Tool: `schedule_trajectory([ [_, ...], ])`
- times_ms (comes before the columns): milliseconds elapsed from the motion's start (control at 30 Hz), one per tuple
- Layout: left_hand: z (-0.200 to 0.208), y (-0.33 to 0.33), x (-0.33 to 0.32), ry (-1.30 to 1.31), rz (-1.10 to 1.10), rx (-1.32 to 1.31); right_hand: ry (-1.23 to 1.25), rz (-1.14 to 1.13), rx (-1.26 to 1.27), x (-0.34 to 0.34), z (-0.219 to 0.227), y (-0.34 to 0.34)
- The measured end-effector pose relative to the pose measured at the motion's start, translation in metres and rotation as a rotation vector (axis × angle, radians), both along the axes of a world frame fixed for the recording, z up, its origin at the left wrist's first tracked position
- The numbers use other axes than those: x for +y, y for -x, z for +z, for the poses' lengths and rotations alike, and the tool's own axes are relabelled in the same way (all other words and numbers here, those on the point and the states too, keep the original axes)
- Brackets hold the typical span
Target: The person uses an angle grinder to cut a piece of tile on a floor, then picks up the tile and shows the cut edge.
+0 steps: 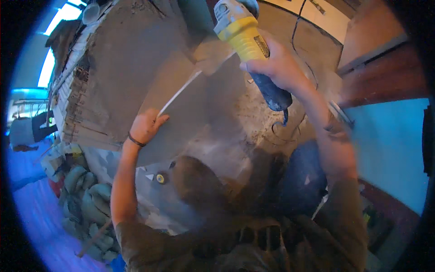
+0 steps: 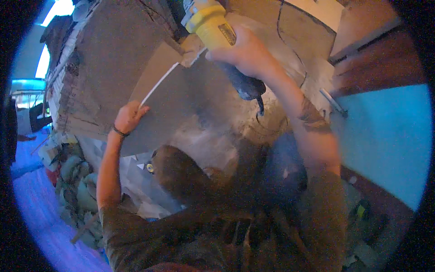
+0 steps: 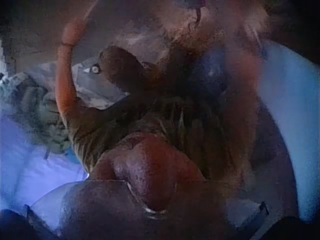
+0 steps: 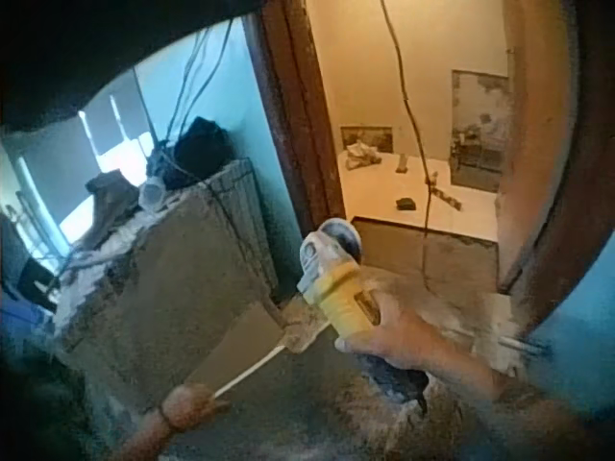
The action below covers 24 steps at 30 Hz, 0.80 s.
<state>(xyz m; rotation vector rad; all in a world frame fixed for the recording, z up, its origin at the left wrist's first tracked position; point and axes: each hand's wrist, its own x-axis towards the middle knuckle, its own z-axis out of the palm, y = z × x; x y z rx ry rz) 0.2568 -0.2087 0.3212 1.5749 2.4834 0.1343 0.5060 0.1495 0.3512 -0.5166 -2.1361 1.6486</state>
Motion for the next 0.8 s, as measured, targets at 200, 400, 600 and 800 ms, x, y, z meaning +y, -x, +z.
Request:
schedule_trajectory([
  [200, -0.006, -0.006, 0.010, -0.060, 0.120, -0.301, -0.087, -0.158, -0.243, -0.036, 0.038, 0.005],
  [400, -0.007, 0.008, 0.014, -0.084, 0.036, -0.151, -0.077, -0.176, -0.126, -0.078, -0.011, 0.010],
  [600, -0.016, 0.013, 0.012, -0.005, 0.123, -0.110, -0.022, -0.098, -0.230, -0.090, -0.057, 0.011],
  [800, -0.022, -0.017, 0.013, -0.137, 0.300, 0.279, 0.145, 0.064, -0.039, -0.043, -0.064, 0.020],
])
